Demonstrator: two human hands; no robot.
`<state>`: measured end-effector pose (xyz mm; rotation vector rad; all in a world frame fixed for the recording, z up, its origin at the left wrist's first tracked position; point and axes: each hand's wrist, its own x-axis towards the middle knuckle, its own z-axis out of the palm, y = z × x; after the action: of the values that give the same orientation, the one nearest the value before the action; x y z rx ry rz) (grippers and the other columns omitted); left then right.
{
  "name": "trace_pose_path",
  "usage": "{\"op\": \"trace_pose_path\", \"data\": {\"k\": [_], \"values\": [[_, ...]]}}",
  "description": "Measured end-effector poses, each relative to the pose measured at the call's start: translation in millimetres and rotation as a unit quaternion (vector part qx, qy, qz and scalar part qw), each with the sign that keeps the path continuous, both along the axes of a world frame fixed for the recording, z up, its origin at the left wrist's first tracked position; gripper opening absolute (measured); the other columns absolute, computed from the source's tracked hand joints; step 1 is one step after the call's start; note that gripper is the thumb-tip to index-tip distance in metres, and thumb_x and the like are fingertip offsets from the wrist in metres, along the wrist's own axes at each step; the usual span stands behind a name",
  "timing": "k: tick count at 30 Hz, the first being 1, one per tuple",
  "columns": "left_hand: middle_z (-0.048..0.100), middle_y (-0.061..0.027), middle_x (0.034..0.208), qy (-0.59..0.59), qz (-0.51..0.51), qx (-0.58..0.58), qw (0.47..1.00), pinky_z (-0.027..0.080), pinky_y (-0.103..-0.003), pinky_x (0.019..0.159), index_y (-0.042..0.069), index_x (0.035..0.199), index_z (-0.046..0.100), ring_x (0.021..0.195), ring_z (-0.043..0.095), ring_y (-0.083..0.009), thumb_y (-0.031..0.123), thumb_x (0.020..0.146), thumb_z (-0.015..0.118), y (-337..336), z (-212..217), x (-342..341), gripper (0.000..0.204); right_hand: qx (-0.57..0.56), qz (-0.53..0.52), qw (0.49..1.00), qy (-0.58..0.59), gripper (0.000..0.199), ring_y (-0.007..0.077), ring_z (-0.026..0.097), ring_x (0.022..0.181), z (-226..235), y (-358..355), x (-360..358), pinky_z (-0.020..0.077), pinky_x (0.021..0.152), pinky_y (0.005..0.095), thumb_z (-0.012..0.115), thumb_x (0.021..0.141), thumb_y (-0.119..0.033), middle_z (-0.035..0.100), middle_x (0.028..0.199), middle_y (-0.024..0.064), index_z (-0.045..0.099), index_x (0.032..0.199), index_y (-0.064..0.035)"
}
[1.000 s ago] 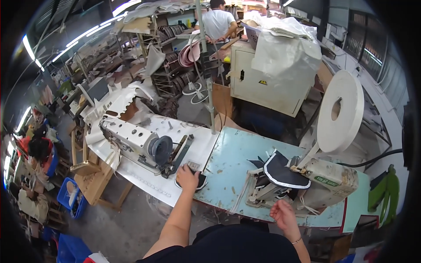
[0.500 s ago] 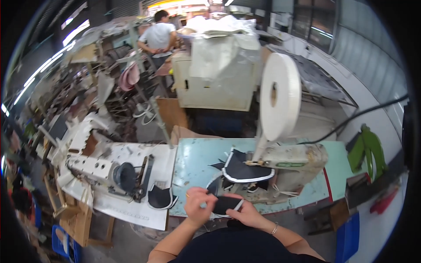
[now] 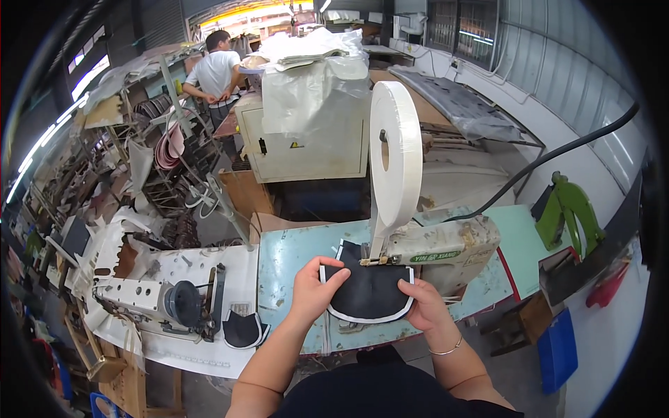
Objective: Bind the edges of shoe upper components using an industrial piping machine.
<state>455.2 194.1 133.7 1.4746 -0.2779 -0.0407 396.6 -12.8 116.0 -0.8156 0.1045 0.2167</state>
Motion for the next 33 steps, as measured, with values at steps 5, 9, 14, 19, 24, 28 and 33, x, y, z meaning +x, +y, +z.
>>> {"op": "trace_pose_path", "data": {"k": [5,9,14,19,24,28,33], "values": [[0.06,-0.0041,0.076,0.064,-0.019,-0.074,0.995,0.046,-0.02,0.059,0.002,0.083,0.055,0.066,0.055,-0.0075,0.007,0.075,0.064,-12.3,-28.4,9.6,0.013,0.069,-0.045,0.995,0.06,0.026,0.02,0.06,0.087,-19.2,0.8,-0.4,0.0481,0.079,0.0316,0.052,0.084,-0.014,0.06,0.097,0.0125,0.053,0.101,0.0054],[0.06,-0.0042,0.076,0.046,0.028,-0.108,0.993,0.046,-0.02,0.059,0.002,0.083,0.055,0.066,0.055,-0.0073,0.007,0.076,0.064,-17.4,-29.7,7.8,0.012,0.042,-0.103,0.993,0.038,0.027,0.0204,0.059,0.09,-16.8,-0.1,7.8,0.047,0.082,0.0339,0.052,0.084,-0.016,0.059,0.099,0.0126,0.052,0.102,0.0049],[0.06,-0.0042,0.077,0.062,0.036,-0.108,0.991,0.045,-0.02,0.06,0.002,0.081,0.055,0.067,0.055,-0.0073,0.007,0.076,0.063,-16.5,-40.0,9.5,0.011,0.025,-0.118,0.991,0.052,0.022,0.0166,0.06,0.081,-26.2,1.4,14.8,0.0484,0.074,0.0286,0.056,0.083,-0.017,0.061,0.09,0.0092,0.056,0.092,0.0024],[0.058,-0.004,0.077,0.124,0.017,-0.181,0.975,0.046,-0.021,0.062,0.002,0.087,0.053,0.068,0.055,-0.0086,0.006,0.077,0.062,-18.9,-48.7,19.4,0.014,0.018,-0.113,0.993,0.024,0.021,0.0167,0.059,0.084,-42.9,-4.7,29.0,0.0481,0.075,0.0299,0.054,0.084,-0.018,0.061,0.092,0.0084,0.055,0.094,0.0008],[0.053,-0.0025,0.059,0.219,0.021,-0.306,0.926,0.035,-0.018,0.038,0.005,0.085,0.051,0.045,0.048,-0.0078,0.021,0.084,0.055,-3.5,-69.9,-5.1,0.017,0.015,-0.072,0.997,0.039,0.032,0.0174,0.058,0.067,-33.5,-2.0,13.6,0.0478,0.061,0.0319,0.046,0.088,-0.032,0.061,0.08,0.0084,0.053,0.099,-0.0026],[0.052,-0.0023,0.051,0.226,-0.034,-0.2,0.953,0.029,-0.017,0.034,0.005,0.076,0.055,0.04,0.046,-0.0074,0.026,0.084,0.055,-17.5,-56.5,-38.9,0.023,-0.047,-0.001,0.998,-0.044,0.021,0.0155,0.057,0.063,-35.1,8.6,-7.8,0.0467,0.057,0.0284,0.049,0.087,-0.023,0.06,0.076,0.007,0.055,0.092,-0.0032],[0.053,-0.0017,0.053,0.223,-0.026,-0.129,0.966,0.033,-0.017,0.037,0.005,0.072,0.057,0.042,0.047,-0.0066,0.025,0.081,0.06,-11.8,-54.2,-28.2,0.023,-0.081,-0.035,0.995,-0.05,0.011,0.0126,0.056,0.062,-44.9,11.1,-1.9,0.0462,0.057,0.0279,0.053,0.085,-0.013,0.06,0.077,0.0047,0.058,0.089,-0.0039]]}}
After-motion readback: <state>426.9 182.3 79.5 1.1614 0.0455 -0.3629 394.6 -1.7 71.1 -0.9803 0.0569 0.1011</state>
